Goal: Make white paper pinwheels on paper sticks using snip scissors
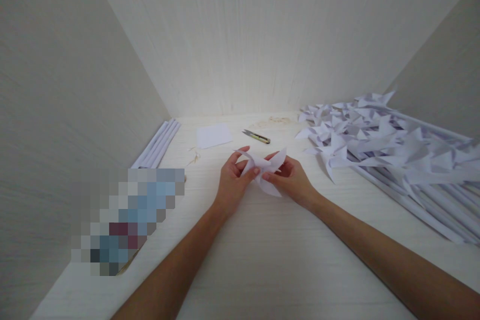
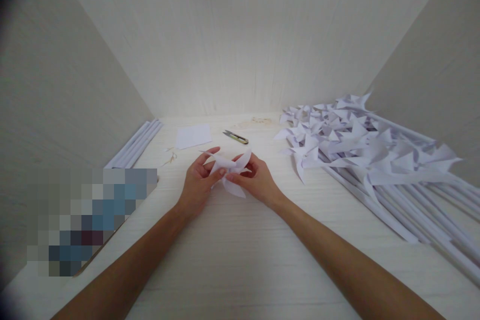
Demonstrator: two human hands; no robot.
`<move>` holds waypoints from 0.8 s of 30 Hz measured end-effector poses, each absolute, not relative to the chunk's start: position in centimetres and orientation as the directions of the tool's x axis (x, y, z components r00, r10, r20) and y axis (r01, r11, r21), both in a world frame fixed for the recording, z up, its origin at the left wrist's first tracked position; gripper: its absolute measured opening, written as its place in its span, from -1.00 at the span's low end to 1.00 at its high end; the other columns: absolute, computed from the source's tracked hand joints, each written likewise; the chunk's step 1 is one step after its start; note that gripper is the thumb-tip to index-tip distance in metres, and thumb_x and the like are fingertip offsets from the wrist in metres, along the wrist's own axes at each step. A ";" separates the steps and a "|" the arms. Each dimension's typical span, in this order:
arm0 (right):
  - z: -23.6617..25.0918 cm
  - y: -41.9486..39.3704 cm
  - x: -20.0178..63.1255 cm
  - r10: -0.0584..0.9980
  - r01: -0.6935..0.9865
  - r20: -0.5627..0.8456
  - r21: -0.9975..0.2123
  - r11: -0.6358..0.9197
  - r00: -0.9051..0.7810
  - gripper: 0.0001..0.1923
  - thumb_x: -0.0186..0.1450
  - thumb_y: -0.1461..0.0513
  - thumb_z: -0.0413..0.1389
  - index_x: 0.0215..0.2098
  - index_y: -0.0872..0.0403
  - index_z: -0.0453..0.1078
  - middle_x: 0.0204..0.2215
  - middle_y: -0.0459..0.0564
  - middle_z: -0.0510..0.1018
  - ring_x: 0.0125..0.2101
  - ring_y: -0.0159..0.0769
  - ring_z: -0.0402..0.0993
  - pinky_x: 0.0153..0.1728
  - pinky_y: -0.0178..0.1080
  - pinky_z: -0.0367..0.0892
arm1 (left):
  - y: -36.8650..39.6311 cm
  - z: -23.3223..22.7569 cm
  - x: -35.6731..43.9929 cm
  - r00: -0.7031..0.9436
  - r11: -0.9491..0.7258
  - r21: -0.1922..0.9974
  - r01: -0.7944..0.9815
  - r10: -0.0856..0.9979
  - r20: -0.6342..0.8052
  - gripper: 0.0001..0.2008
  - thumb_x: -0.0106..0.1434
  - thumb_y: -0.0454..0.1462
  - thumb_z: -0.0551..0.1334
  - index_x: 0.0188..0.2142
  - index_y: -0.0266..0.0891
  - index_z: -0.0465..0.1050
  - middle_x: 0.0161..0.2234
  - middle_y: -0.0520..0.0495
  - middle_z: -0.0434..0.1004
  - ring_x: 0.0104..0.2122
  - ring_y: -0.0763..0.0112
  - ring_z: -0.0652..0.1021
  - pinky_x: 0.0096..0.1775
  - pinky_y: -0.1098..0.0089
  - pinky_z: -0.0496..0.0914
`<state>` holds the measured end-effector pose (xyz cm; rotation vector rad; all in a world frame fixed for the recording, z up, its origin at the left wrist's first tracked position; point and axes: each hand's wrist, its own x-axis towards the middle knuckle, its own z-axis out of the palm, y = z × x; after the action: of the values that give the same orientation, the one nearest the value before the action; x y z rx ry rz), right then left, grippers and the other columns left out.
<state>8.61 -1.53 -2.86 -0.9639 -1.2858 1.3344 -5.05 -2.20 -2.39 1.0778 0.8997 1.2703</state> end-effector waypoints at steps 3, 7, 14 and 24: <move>-2.8 -1.5 8.6 0.986 -0.082 0.067 -0.995 0.055 -0.154 -0.70 -0.15 0.22 0.26 -0.45 0.09 0.31 -0.58 -0.17 0.43 -0.56 -0.44 0.33 -0.51 -0.32 0.28 | -2.4 -2.3 -4.8 0.113 -0.042 0.973 -0.225 0.991 0.069 -0.45 -0.09 -0.30 0.29 -0.07 -0.27 0.18 -0.45 -0.01 0.54 -0.46 0.45 0.49 -0.34 0.42 0.31; -2.9 -1.3 8.8 0.982 -0.106 0.062 -0.993 0.044 -0.181 -0.72 -0.12 0.22 0.25 -0.42 0.12 0.37 -0.51 -0.12 0.49 -0.50 -0.41 0.37 -0.43 -0.31 0.30 | -2.4 -2.3 -4.6 0.145 -0.062 0.963 -0.263 0.984 0.103 -0.50 -0.03 -0.29 0.24 -0.07 -0.26 0.18 -0.39 -0.05 0.53 -0.37 0.42 0.49 -0.25 0.38 0.31; -3.3 -1.1 9.0 0.981 -0.180 0.053 -0.983 0.018 -0.189 -0.61 -0.12 0.25 0.26 -0.28 0.08 0.38 -0.42 -0.11 0.52 -0.42 -0.37 0.43 -0.33 -0.25 0.33 | -2.6 -2.1 -4.9 0.079 -0.159 0.975 -0.153 0.982 0.172 -0.59 0.09 -0.22 0.14 -0.05 -0.28 0.24 -0.45 0.01 0.48 -0.43 0.48 0.44 -0.29 0.44 0.30; -3.6 -1.0 9.0 0.974 -0.253 0.094 -0.967 0.041 -0.204 -0.59 -0.14 0.30 0.26 -0.31 0.07 0.30 -0.42 -0.10 0.53 -0.44 -0.39 0.45 -0.37 -0.27 0.35 | -2.6 -2.7 -5.0 0.107 -0.219 0.971 -0.098 0.967 0.229 -0.51 0.12 -0.21 0.11 0.05 -0.30 0.14 -0.35 -0.08 0.52 -0.33 0.42 0.47 -0.22 0.41 0.30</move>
<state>8.99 -0.99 -3.61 -0.8628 -1.2035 1.4202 -5.00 -2.57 -2.73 1.3609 0.9429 1.3208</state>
